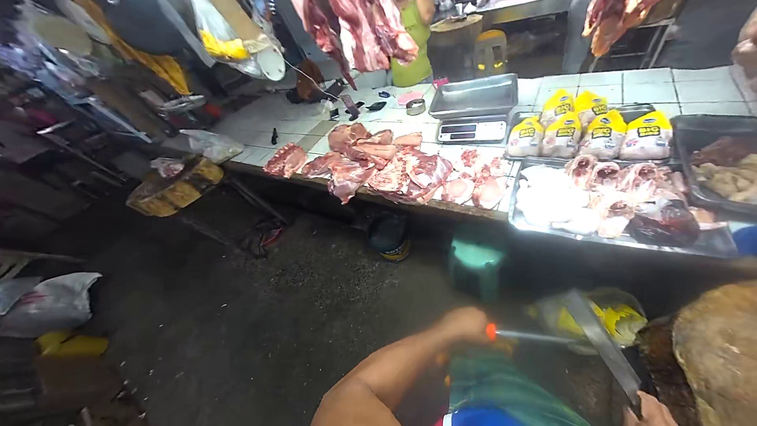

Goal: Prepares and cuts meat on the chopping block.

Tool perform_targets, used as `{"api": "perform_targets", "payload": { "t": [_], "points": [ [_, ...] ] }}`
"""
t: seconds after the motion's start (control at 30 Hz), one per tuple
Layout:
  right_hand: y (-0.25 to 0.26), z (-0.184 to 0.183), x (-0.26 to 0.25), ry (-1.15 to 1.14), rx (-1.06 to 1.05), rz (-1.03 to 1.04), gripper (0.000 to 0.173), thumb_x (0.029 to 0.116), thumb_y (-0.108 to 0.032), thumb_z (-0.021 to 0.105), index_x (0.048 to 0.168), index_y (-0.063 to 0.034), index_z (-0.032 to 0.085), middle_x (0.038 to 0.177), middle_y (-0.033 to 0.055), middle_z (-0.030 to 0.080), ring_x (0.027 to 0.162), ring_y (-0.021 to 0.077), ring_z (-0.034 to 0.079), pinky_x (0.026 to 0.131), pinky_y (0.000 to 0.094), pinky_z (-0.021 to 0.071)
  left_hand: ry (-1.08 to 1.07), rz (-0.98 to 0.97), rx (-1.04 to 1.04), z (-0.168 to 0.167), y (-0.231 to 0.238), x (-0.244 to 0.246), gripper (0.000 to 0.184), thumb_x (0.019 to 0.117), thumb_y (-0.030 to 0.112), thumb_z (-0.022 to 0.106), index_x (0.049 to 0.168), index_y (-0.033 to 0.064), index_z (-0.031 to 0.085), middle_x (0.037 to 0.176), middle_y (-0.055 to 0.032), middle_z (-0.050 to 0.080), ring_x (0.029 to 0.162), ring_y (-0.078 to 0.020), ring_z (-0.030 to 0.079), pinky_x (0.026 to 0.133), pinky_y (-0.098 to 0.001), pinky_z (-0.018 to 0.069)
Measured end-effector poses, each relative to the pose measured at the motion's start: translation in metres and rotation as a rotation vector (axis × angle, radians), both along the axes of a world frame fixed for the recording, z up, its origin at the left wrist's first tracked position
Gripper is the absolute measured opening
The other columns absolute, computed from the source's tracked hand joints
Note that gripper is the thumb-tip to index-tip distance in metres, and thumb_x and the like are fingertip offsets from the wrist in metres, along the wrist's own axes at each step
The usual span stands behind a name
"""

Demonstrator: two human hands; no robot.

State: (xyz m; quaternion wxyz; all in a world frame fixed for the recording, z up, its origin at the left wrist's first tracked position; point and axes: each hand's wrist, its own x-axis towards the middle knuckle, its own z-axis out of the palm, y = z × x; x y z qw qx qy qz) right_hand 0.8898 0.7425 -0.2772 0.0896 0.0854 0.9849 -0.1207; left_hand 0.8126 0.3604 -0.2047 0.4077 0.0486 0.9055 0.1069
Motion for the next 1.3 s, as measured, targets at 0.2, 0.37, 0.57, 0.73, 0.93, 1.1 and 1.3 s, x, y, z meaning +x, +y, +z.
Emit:
{"api": "perform_targets", "payload": {
  "t": [0.2,0.37,0.57,0.73,0.93,1.1,1.3],
  "points": [
    [0.031,0.050,-0.055,-0.104,-0.226,-0.122,0.048,0.0985,-0.037,0.067,0.129,-0.0007,0.067,0.119,0.0282,0.069,0.111,0.0471,0.067,0.096,0.0689,0.0491,0.291,-0.109,0.001,-0.014,0.004,-0.101,0.034,0.0946,0.042,0.060,0.095,0.0092,0.071,0.096,-0.0160,0.072,0.096,-0.0378,0.070,0.078,-0.0631,0.0544],
    [0.022,0.136,-0.108,-0.005,-0.924,-0.439,0.031,0.1047,-0.034,0.058,0.119,-0.0070,0.058,0.066,0.0019,0.057,0.047,0.0122,0.055,0.046,0.0320,0.0536,0.590,-0.095,0.229,-0.021,0.046,-0.175,0.033,0.1001,0.037,0.052,0.105,0.0097,0.070,0.096,-0.0126,0.074,0.095,-0.0334,0.072,0.080,-0.0581,0.0555],
    [0.010,0.160,-0.097,-0.331,-0.975,-0.455,0.027,0.1086,-0.031,0.049,0.118,-0.0058,0.054,0.076,-0.0022,0.057,0.054,0.0082,0.055,0.051,0.0280,0.0528,0.543,0.189,0.191,-0.020,0.026,-0.229,0.035,0.1006,0.042,0.057,0.104,0.0124,0.075,0.098,-0.0125,0.075,0.099,-0.0335,0.072,0.084,-0.0604,0.0560],
    [0.010,0.088,-0.077,-0.168,-0.819,-0.549,0.043,0.1047,-0.036,0.057,0.125,0.0026,0.056,0.071,0.0015,0.060,0.053,0.0111,0.058,0.053,0.0326,0.0556,0.439,0.709,0.162,-0.030,-0.011,-0.254,0.046,0.1013,0.049,0.059,0.110,0.0056,0.072,0.105,-0.0188,0.073,0.104,-0.0369,0.069,0.091,-0.0611,0.0536],
    [-0.009,0.063,-0.092,-0.042,-0.877,-0.767,0.039,0.1060,-0.032,0.058,0.124,0.0020,0.055,0.068,0.0012,0.059,0.049,0.0088,0.057,0.049,0.0277,0.0547,0.406,0.814,0.146,-0.046,-0.006,-0.319,0.047,0.1053,0.044,0.047,0.114,0.0019,0.068,0.110,-0.0233,0.070,0.108,-0.0397,0.068,0.090,-0.0627,0.0526],
    [-0.009,0.053,-0.096,0.046,-0.829,-0.656,0.048,0.1020,-0.029,0.060,0.140,-0.0008,0.050,0.082,0.0088,0.065,0.057,0.0155,0.063,0.055,0.0374,0.0586,0.599,0.544,0.039,-0.081,-0.012,-0.350,0.044,0.1035,0.040,0.051,0.125,0.0043,0.065,0.122,-0.0266,0.065,0.111,-0.0450,0.065,0.089,-0.0662,0.0539],
    [-0.008,0.063,-0.084,-0.018,-0.728,-0.882,0.050,0.1045,-0.045,0.055,0.137,-0.0069,0.058,0.103,0.0157,0.070,0.081,0.0270,0.070,0.076,0.0504,0.0592,0.553,0.092,-0.048,-0.060,-0.018,-0.360,0.044,0.1047,0.034,0.053,0.126,-0.0022,0.067,0.124,-0.0345,0.064,0.119,-0.0547,0.060,0.097,-0.0746,0.0443]
  ]
}}
